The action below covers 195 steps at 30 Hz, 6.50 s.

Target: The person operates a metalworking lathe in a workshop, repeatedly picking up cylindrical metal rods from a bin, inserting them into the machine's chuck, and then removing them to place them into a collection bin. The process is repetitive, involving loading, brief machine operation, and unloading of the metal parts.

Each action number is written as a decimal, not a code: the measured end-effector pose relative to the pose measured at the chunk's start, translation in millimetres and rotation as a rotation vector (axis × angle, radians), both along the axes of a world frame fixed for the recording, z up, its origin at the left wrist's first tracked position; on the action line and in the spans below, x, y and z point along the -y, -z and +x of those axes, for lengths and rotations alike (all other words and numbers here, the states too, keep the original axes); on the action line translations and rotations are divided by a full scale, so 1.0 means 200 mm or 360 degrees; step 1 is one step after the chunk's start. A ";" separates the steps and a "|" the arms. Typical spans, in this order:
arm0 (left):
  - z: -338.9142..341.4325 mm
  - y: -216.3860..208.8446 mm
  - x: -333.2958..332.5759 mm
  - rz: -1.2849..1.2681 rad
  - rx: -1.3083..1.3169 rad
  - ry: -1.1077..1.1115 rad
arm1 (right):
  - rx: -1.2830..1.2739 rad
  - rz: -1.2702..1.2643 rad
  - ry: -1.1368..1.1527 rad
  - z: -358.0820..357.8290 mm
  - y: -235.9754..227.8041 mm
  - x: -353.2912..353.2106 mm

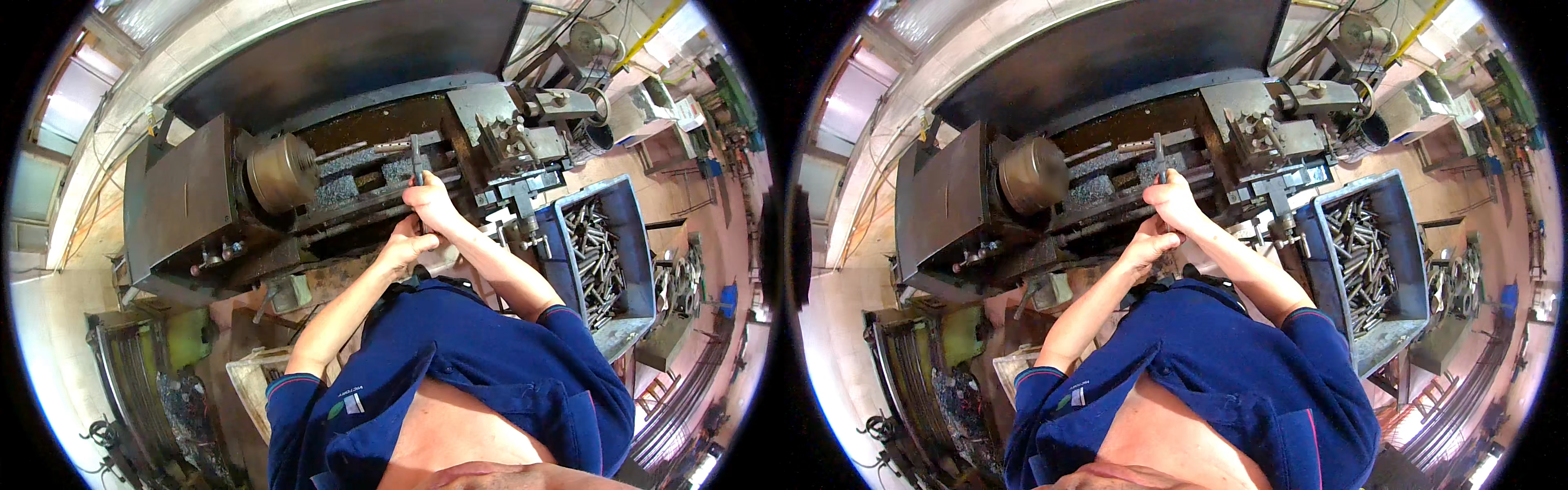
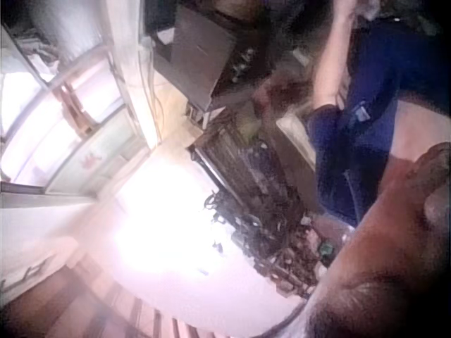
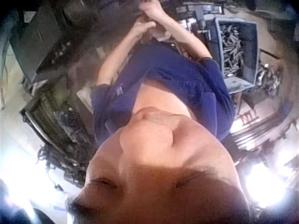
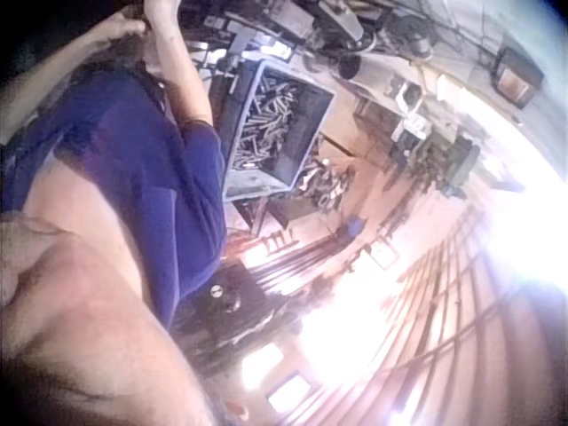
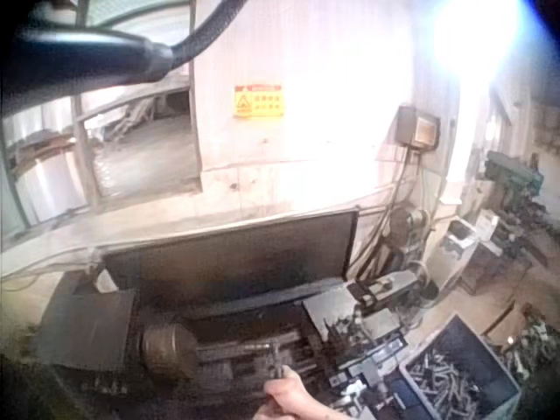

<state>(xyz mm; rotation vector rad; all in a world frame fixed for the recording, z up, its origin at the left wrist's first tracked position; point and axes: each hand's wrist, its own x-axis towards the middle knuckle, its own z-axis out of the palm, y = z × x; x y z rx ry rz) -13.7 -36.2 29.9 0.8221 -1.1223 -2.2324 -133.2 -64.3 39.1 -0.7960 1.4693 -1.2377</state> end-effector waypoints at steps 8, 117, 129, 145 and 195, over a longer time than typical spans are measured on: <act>0.02 0.06 0.09 -0.0018 0.0035 0.0040 | -0.0060 0.0009 -0.0046 0.02 -0.06 0.07; 0.21 0.11 0.16 -0.0241 0.0074 0.0062 | -0.0299 0.0008 -0.0208 0.20 -0.09 0.14; 0.05 0.06 0.09 -0.1079 0.1139 0.0376 | 0.0187 -0.0425 0.0339 0.05 0.07 -0.18; -0.05 -0.17 -0.32 -0.1623 0.0760 0.0970 | 0.0725 -0.0122 0.0972 -0.12 0.00 -1.05; 1.67 0.36 -1.18 -0.0191 0.0487 -0.2209 | 0.1241 0.0305 -0.0679 0.25 0.11 -0.96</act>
